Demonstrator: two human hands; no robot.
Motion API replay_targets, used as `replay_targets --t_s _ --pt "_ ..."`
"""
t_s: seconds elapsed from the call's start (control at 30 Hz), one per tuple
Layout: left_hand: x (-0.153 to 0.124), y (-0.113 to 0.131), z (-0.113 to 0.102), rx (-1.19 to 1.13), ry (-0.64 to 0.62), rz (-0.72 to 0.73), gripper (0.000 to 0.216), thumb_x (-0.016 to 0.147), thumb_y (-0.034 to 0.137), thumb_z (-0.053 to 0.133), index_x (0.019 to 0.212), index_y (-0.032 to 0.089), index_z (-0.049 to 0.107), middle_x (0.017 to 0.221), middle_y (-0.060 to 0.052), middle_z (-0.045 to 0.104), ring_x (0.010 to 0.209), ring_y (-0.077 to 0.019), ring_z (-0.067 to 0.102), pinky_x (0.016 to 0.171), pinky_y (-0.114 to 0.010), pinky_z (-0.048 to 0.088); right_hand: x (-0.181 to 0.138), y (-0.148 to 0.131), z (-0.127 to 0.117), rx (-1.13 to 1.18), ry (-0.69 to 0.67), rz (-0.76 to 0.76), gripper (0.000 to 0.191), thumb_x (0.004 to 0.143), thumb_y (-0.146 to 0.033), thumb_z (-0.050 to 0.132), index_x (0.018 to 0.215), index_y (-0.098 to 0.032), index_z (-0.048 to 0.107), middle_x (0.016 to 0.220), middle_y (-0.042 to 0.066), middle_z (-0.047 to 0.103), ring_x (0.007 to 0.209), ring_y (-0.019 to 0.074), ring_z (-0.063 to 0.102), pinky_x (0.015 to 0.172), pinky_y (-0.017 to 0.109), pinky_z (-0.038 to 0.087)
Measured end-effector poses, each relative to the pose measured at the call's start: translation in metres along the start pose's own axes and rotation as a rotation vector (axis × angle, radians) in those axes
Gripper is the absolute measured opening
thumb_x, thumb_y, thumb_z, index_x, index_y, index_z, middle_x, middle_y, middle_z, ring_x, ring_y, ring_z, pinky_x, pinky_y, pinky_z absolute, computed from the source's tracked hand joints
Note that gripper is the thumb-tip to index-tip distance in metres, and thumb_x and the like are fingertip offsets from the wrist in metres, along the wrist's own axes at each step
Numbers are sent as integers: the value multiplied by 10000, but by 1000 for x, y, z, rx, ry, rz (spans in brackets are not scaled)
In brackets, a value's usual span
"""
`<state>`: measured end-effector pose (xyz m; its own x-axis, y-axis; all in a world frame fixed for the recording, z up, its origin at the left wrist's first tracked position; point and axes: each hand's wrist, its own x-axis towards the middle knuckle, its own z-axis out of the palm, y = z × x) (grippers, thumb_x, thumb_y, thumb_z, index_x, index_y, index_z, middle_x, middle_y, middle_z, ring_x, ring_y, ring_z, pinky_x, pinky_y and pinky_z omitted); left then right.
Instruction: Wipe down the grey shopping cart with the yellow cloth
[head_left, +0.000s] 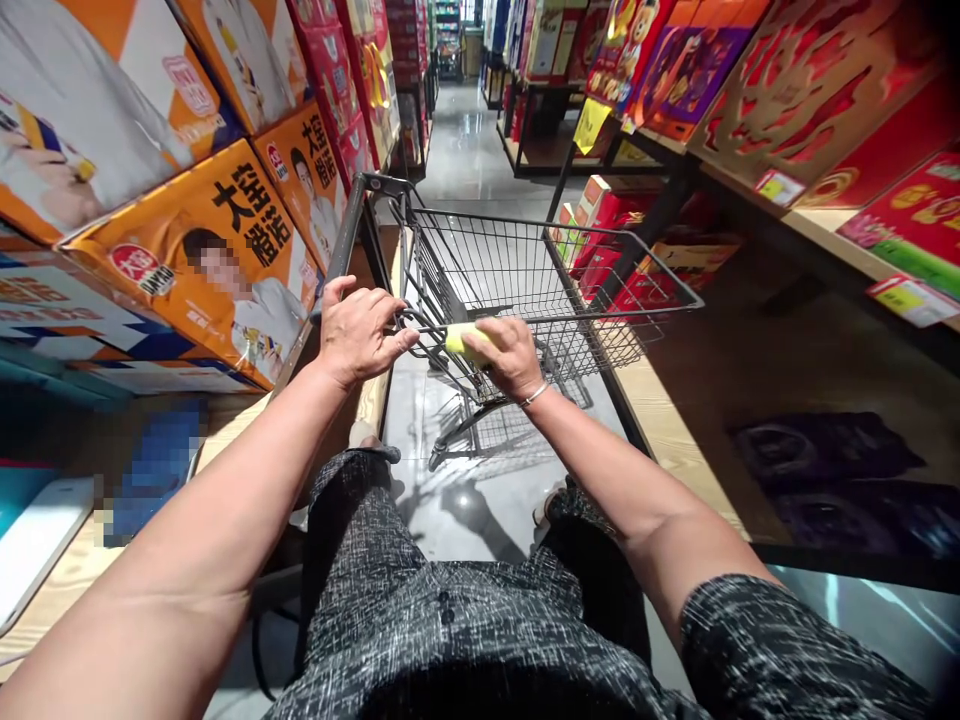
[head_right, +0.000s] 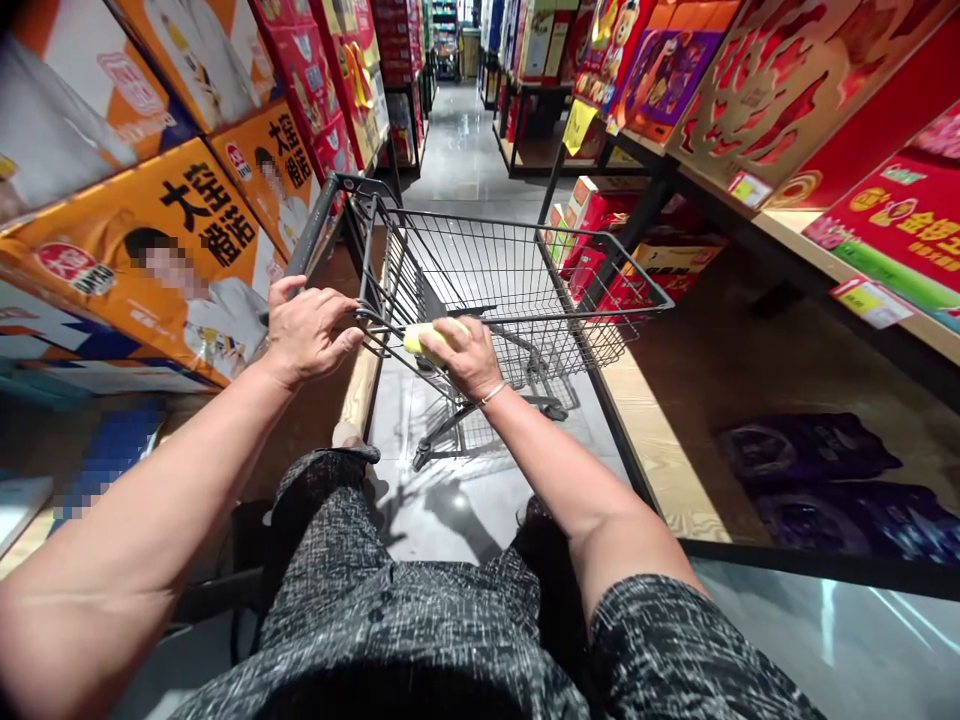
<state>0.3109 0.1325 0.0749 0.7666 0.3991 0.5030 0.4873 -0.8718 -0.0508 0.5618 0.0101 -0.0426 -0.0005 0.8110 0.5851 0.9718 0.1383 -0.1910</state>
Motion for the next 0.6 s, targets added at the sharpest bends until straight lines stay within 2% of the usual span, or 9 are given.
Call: replay_targets --t_s 0.07,0.17,0.3,0.43,0.53,0.6 --pt "0 2 -2 2 -11 -3 613 950 697 251 1057 265 672 975 -63 720 924 -290 636 1131 -537 251 19 -2 -8 52 137 -37 320 1014 -325 571 1306 -406 673 1361 9 615 1319 248 449 1144 482 387" --pt "0 5 -5 -21 -29 -23 540 931 700 318 1061 306 662 980 -42 713 948 -287 634 1161 -526 231 19 2 3 79 106 -43 275 1013 -305 572 1226 -409 710 1308 -16 640 1316 229 469 1147 481 392" --pt "0 4 -5 -73 -29 -49 532 878 719 429 1064 285 675 986 -53 703 984 -314 634 1176 -559 209 -30 20 39 70 -10 46 246 980 -243 596 1126 -363 754 1227 8 683 1205 237 511 1036 466 450" --pt "2 3 -3 -55 -34 -81 521 850 704 524 1062 254 679 992 -73 704 1002 -332 638 1164 -581 230 -95 50 67 8 -211 283 320 907 -83 587 1070 -289 769 1213 67 678 1068 222 509 909 391 461" --pt "1 7 -1 -51 -46 -105 409 878 561 593 1116 237 669 1122 -103 703 1123 -362 618 1165 -601 219 -123 64 73 -17 -281 393 387 788 21 577 1002 -237 772 1156 100 675 957 205 507 838 348 459" --pt "-1 15 2 -64 -32 -109 407 884 458 621 1226 238 637 1303 -119 658 1293 -387 542 1185 -625 171 -123 63 67 -21 -264 393 454 715 47 566 1018 -224 766 1146 106 672 933 209 508 841 349 475"
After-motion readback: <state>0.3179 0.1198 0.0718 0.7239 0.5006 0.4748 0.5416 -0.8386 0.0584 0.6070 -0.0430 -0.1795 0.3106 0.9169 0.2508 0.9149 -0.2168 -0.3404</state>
